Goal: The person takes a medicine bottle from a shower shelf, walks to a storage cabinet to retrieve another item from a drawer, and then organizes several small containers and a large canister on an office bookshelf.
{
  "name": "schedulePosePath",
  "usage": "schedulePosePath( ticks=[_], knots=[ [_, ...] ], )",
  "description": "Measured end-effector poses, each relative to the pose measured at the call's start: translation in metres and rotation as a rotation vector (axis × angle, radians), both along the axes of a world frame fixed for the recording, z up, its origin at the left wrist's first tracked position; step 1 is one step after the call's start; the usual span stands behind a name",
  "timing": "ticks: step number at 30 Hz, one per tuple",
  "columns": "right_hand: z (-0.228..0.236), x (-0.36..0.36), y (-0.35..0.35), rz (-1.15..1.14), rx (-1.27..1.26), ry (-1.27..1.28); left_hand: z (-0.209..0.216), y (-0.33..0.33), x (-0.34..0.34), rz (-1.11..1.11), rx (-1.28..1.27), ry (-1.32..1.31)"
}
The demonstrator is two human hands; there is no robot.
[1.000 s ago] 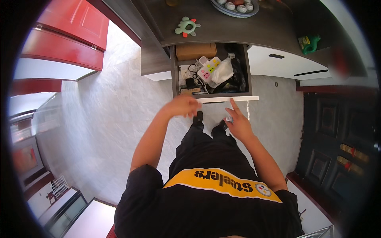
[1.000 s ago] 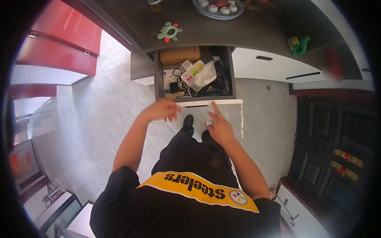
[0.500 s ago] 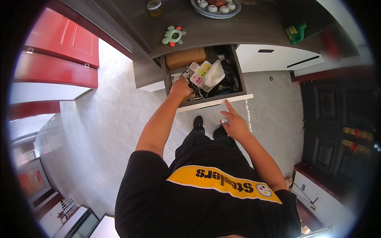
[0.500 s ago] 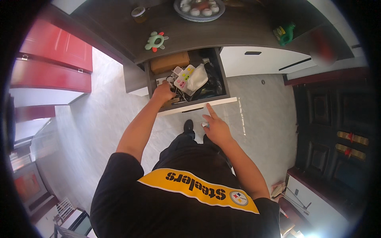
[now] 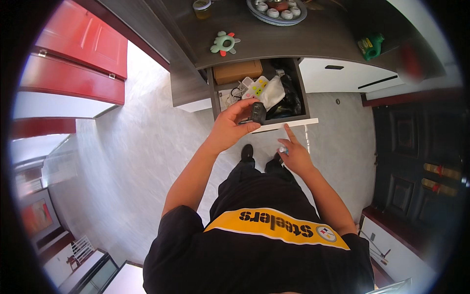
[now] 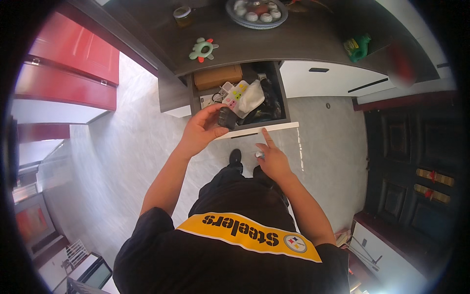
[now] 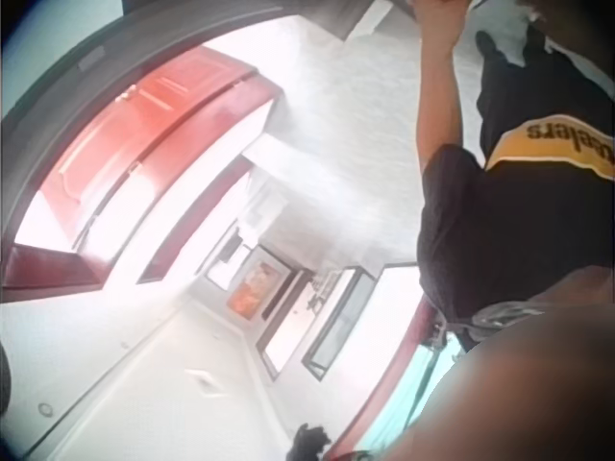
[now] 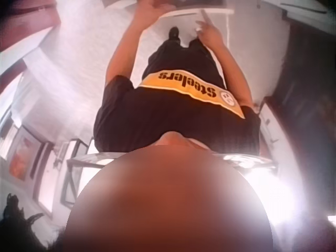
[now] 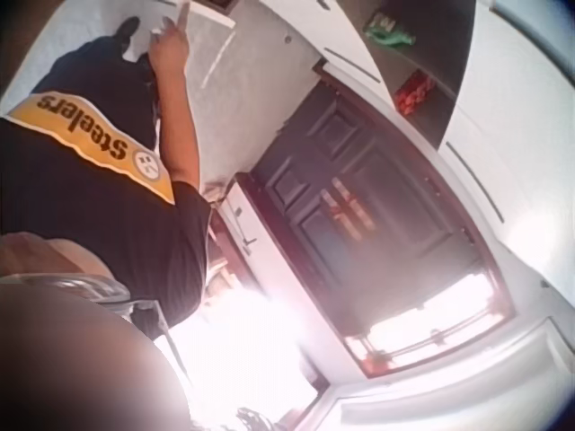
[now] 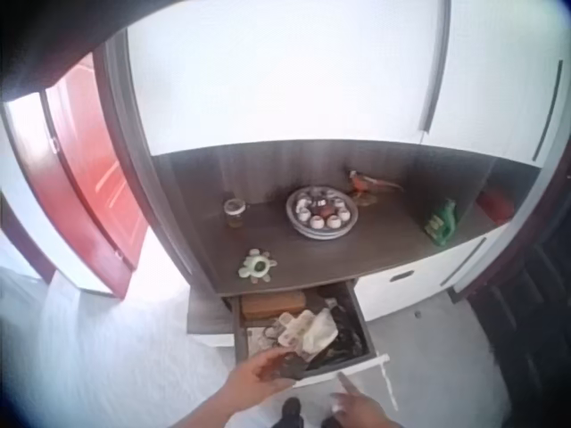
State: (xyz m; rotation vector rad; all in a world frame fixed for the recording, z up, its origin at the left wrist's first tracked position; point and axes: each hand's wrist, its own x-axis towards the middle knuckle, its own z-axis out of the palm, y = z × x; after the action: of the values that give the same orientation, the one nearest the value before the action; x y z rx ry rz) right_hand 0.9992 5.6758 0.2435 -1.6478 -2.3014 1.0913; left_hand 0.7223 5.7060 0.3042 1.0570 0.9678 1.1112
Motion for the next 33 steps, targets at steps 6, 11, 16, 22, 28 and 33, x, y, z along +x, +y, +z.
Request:
schedulePosePath(
  ticks=[6,11,16,22,28,33],
  knots=[
    [0.002,-0.003,-0.004,0.036,0.076,-0.009,0.015,-0.010,-0.007,0.007,-0.140,-0.319],
    [0.002,-0.003,-0.006,0.055,0.093,0.013,0.007,-0.009,-0.007,-0.002,-0.295,-0.833],
    [0.003,0.002,-0.003,0.083,0.089,0.032,0.001,-0.007,-0.001,0.048,-0.343,-0.867],
    [0.002,0.015,0.002,0.112,0.053,0.061,0.000,-0.002,0.011,0.159,-0.312,-0.816],
    [0.006,0.035,0.006,-0.031,0.076,0.253,-0.002,0.003,-0.017,0.426,-0.155,-0.731],
    [-0.007,0.076,0.013,0.021,0.129,0.350,0.026,0.005,-0.007,0.626,-0.090,-0.496]
  ],
)
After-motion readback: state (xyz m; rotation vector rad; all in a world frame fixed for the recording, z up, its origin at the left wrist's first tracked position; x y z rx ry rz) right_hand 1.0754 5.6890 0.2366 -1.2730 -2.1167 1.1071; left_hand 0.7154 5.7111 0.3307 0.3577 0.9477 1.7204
